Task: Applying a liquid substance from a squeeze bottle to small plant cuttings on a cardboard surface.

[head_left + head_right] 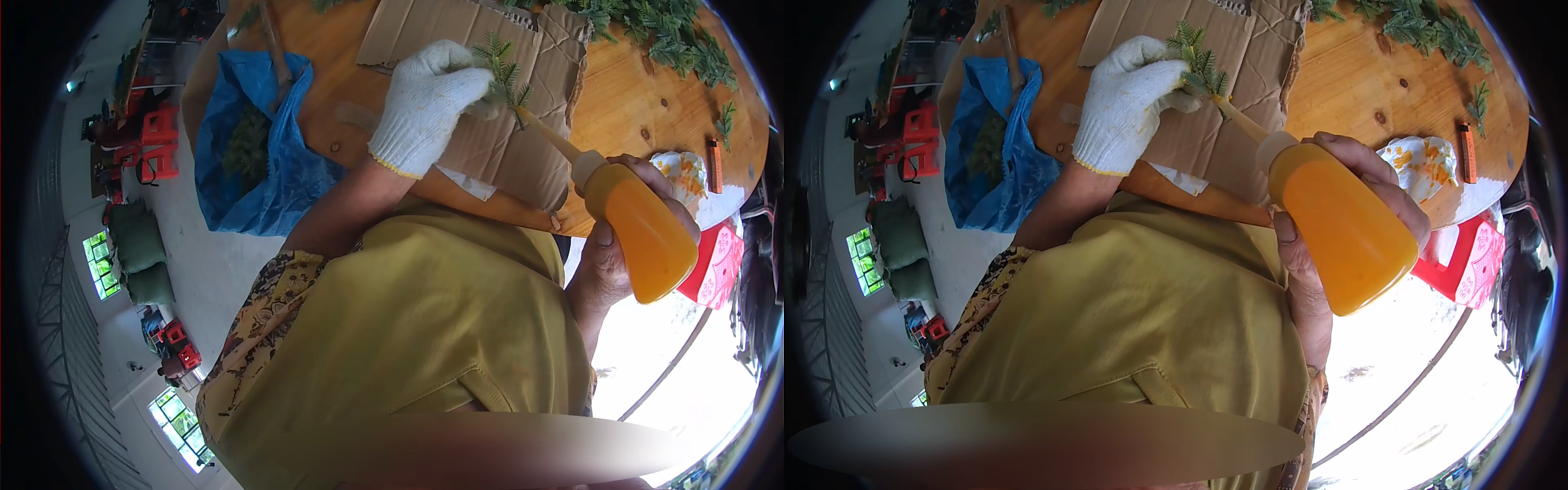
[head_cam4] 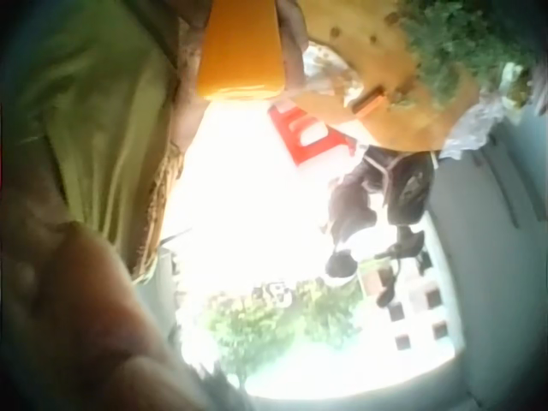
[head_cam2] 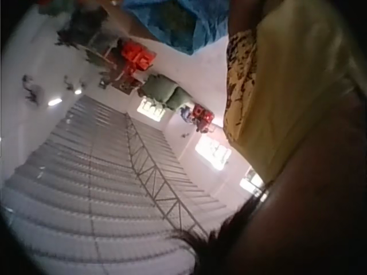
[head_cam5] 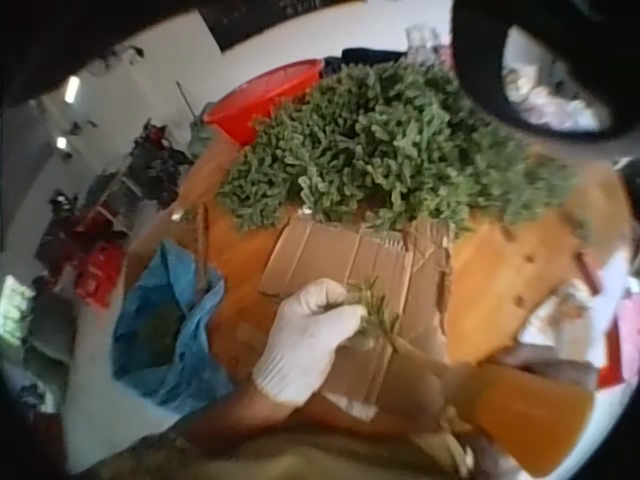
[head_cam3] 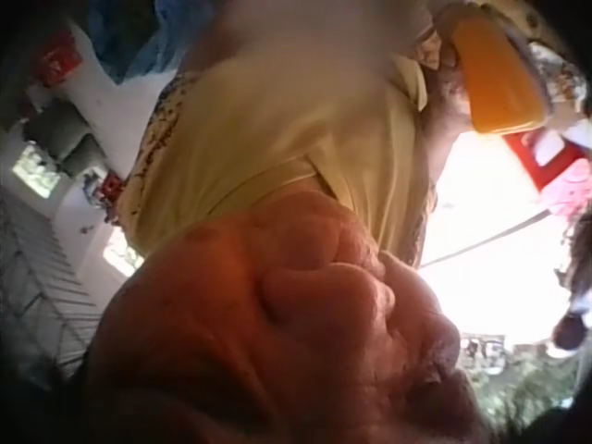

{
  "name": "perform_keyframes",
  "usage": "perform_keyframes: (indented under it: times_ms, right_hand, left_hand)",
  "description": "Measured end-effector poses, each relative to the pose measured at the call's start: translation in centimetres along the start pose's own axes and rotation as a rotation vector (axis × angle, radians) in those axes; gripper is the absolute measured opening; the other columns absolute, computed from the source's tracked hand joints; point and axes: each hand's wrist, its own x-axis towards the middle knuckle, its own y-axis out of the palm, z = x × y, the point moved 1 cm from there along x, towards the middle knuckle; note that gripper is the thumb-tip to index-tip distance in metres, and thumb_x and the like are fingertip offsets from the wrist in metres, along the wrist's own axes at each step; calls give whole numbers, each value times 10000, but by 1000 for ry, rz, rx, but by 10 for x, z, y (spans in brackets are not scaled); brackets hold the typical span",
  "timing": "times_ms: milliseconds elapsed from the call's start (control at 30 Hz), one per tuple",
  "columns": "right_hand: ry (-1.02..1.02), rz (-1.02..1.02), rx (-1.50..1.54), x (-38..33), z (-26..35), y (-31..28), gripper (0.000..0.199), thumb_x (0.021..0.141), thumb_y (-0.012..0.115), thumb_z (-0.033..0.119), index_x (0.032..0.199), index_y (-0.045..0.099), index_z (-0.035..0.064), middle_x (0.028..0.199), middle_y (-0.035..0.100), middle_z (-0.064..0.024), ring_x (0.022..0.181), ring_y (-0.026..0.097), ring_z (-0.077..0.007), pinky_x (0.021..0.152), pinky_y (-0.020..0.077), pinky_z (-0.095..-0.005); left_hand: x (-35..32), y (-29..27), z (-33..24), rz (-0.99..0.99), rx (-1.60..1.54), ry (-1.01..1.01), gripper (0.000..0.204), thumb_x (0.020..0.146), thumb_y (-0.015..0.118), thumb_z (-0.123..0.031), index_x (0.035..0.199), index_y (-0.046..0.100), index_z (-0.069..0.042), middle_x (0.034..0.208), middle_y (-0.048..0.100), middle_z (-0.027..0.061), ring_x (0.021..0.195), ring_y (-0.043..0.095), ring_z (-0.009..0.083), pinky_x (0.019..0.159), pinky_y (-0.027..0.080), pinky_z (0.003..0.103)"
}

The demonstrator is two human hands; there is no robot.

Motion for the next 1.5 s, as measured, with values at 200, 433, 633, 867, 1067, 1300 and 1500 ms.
perform_keyframes:
  times_ms: [200, 433, 633, 867, 1067, 1300, 1500]
  right_hand:
    - [-8, 29, 2, 1, -1, -2, 489, 701, 852, 333, 852, 549, -19, 910, 666, -211, 816, 686, -287, 741, 569, -372]
    - [-6, -23, 54, 1, -5, 3, 528, 704, 845, 409, 846, 581, -26, 883, 676, -199, 801, 690, -268, 724, 569, -355]
    - [-8, -13, 12, 0, -5, -1, 531, 723, 823, 436, 847, 600, -30, 865, 679, -194, 793, 692, -268, 718, 569, -348]
    - [19, -47, -78, -6, -10, -4, 465, 759, 789, 384, 850, 605, -33, 852, 673, -181, 787, 694, -279, 713, 569, -350]
    - [103, -103, 259, -15, -12, -4, 529, 775, 766, 366, 1052, 548, -29, 996, 641, -194, 836, 649, -261, 691, 565, -366]
    - [376, -263, 426, -25, -40, -31, 558, 780, 747, 341, 1133, 568, -54, 1111, 617, -174, 945, 627, -268, 651, 558, -317]
    - [408, -288, 563, -15, -46, -28, 443, 799, 731, 215, 1098, 582, -75, 1086, 629, -210, 923, 663, -296, 708, 600, -313]
  left_hand:
    - [-1, 3, -2, -5, 37, -15, 72, 872, 600, -6, 937, 606, 24, 845, 652, 107, 716, 665, 178, 591, 571, 290]
    - [1, 1, 0, 7, 45, -25, 56, 868, 603, -11, 915, 614, 19, 837, 636, 88, 730, 658, 163, 590, 570, 286]
    - [-1, 3, -1, -2, 77, -27, 67, 872, 599, -16, 927, 613, 21, 839, 636, 89, 740, 661, 169, 593, 571, 288]
    - [2, 3, -3, 7, 54, -56, 65, 879, 593, -21, 931, 611, 14, 849, 637, 87, 749, 666, 182, 603, 572, 291]
    - [-3, -6, -15, -23, 24, -25, 73, 877, 591, -14, 939, 620, 12, 858, 646, 96, 761, 675, 189, 605, 572, 290]
    - [-34, -99, -106, -408, 513, 401, 155, 825, 634, -100, 947, 646, -6, 829, 638, 137, 749, 628, 209, 697, 488, 314]
    - [-82, -274, -124, -680, 1732, 299, 256, 860, 569, -213, 1017, 629, -19, 952, 668, 157, 865, 646, 304, 784, 503, 367]
